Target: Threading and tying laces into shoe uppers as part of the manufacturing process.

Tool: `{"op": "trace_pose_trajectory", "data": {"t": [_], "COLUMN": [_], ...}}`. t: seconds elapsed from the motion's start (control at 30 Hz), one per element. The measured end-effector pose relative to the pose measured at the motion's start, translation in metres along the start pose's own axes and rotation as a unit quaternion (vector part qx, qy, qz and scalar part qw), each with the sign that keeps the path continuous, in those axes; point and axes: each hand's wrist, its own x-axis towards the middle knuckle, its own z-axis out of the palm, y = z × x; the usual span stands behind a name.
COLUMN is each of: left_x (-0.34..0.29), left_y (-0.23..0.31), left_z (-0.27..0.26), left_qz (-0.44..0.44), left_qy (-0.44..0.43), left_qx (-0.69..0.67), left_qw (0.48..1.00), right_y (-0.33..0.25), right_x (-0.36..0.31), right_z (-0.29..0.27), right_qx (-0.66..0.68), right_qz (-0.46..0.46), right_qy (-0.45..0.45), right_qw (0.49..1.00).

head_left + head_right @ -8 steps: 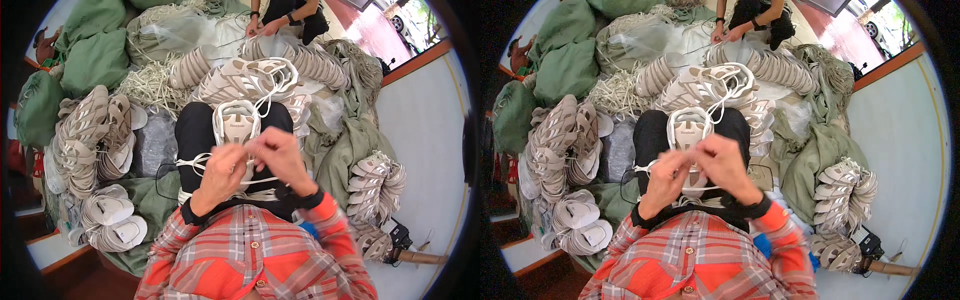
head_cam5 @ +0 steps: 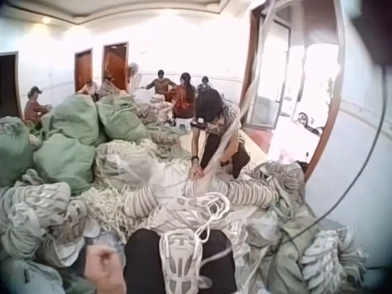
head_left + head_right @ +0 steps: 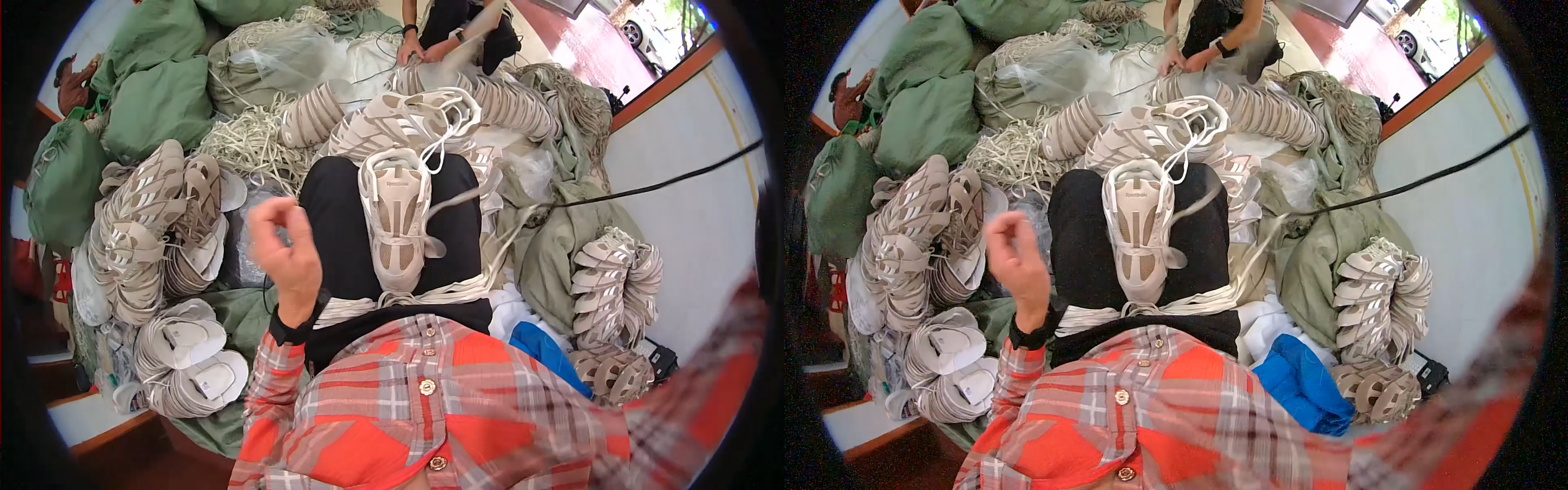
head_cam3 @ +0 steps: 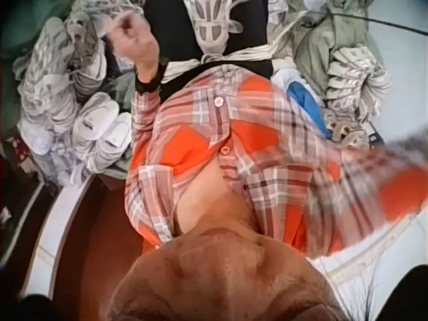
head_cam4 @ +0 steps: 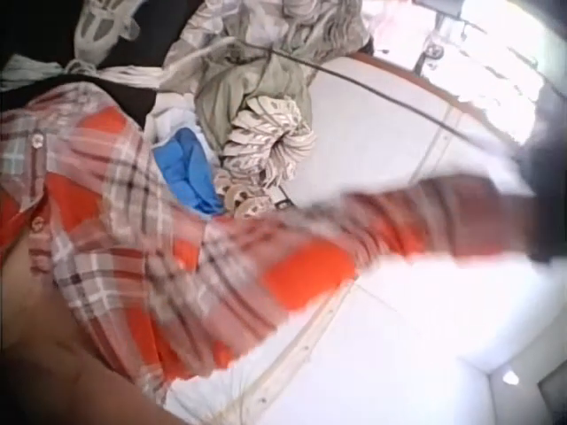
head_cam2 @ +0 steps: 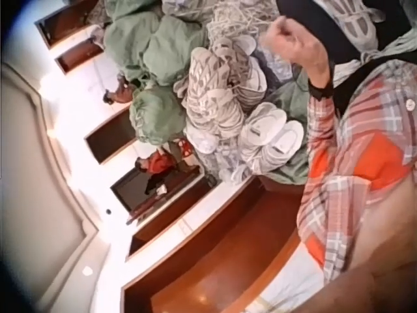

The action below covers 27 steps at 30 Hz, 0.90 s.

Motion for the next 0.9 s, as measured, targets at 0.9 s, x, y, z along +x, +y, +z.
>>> {"op": "trace_pose_trajectory", "data": {"t": [0.9], "left_x": [-0.034], "left_y": [-0.054], "left_z": [0.057], "left_qz": [0.16], "left_qy": [-0.53], "left_qx": [-0.021], "left_qw": [0.832], "right_y": [-0.136], "right_x": [0.044], "right_z": [-0.038], "right_qx": [-0.406], "right_qz": [-0.109], "right_qy": [0.232], "right_qw": [0.877]}}
